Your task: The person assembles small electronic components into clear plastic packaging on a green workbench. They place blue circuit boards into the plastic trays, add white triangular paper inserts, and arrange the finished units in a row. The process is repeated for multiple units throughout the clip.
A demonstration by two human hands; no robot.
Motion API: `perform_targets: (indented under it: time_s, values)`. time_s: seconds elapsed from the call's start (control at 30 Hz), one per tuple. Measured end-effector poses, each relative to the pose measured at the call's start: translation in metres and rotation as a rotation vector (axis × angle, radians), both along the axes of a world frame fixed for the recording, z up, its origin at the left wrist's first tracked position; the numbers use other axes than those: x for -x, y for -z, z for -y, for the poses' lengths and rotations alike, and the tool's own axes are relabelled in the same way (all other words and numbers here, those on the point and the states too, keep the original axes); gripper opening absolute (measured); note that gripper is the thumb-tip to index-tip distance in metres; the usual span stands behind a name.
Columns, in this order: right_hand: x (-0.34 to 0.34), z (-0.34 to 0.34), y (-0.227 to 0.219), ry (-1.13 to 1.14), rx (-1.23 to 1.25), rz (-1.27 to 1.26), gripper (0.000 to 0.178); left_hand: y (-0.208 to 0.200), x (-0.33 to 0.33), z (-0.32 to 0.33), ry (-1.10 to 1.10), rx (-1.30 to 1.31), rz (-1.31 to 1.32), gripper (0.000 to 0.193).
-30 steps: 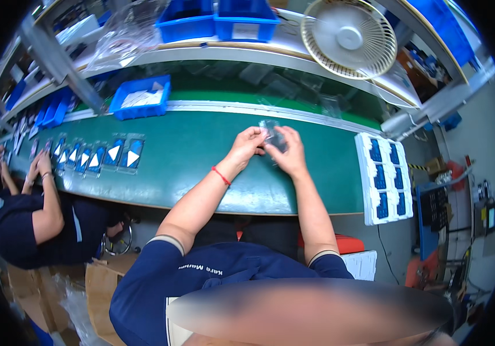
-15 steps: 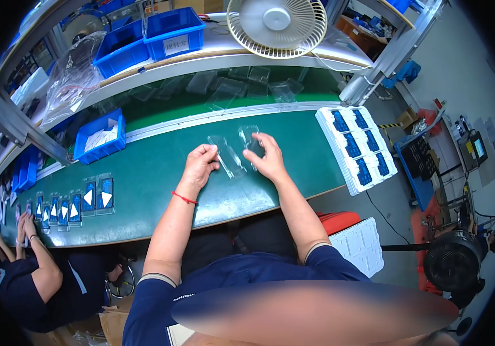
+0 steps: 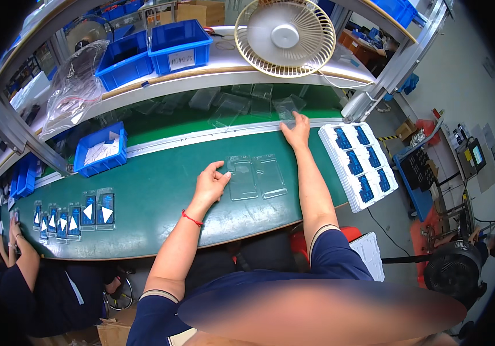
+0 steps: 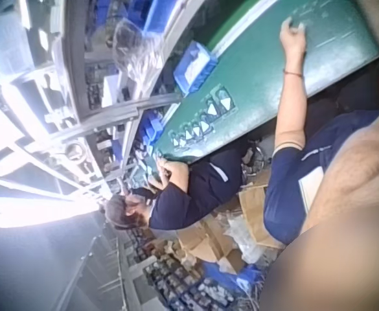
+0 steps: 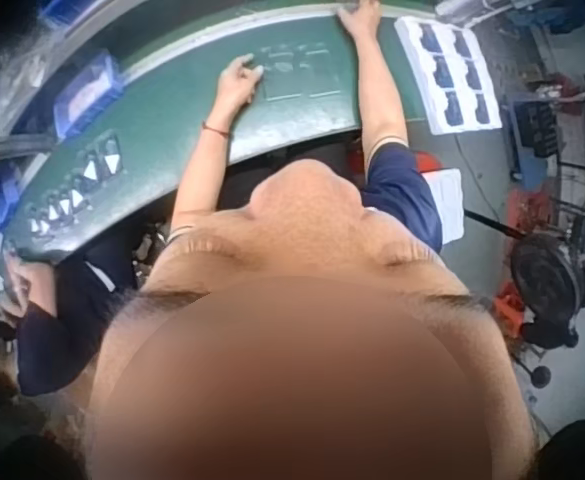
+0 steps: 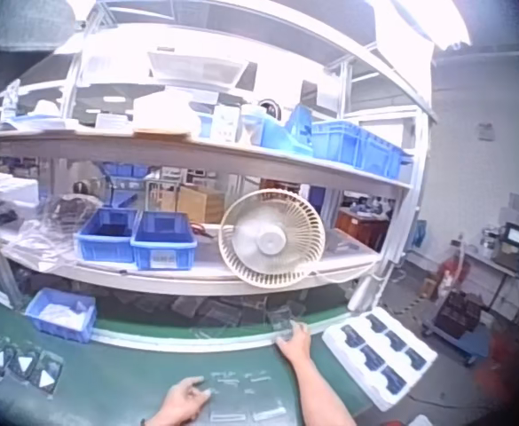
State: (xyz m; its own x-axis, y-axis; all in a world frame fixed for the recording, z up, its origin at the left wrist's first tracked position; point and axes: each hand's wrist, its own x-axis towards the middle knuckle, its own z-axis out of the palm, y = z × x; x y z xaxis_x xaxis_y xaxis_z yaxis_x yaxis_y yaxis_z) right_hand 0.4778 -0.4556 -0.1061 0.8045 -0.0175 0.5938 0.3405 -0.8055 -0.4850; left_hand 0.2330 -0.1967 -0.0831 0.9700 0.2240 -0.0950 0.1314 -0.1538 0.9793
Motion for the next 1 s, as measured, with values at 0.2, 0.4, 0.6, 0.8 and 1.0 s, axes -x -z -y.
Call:
perform_targets:
  time_s: [0.2, 0.4, 0.6, 0.8, 1.0]
  values:
    - [0.076, -0.024, -0.062, -0.521, -0.574, -0.340, 0.046, -0.003, 0.008, -0.008, -0.092, -0.414, 0.443, 0.043]
    - [0.139, -0.066, -0.076, -0.981, -0.799, -0.680, 0.038, -0.032, 0.018, -0.003, -0.373, -0.585, 0.776, 0.054]
    - [0.153, -0.101, -0.065, -0.939, -0.902, -0.831, 0.048, -0.022, 0.015, -0.019, -0.246, -0.337, 0.615, 0.030]
    - [0.176, -0.143, -0.049, -0.767, -0.850, -0.610, 0.096, -0.015, 0.015, -0.007, -0.181, -0.371, 0.701, 0.029]
    - [0.174, -0.132, -0.060, -0.740, -0.418, -0.398, 0.096, -0.020, 0.013, -0.016, 0.065, 0.658, 0.330, 0.029]
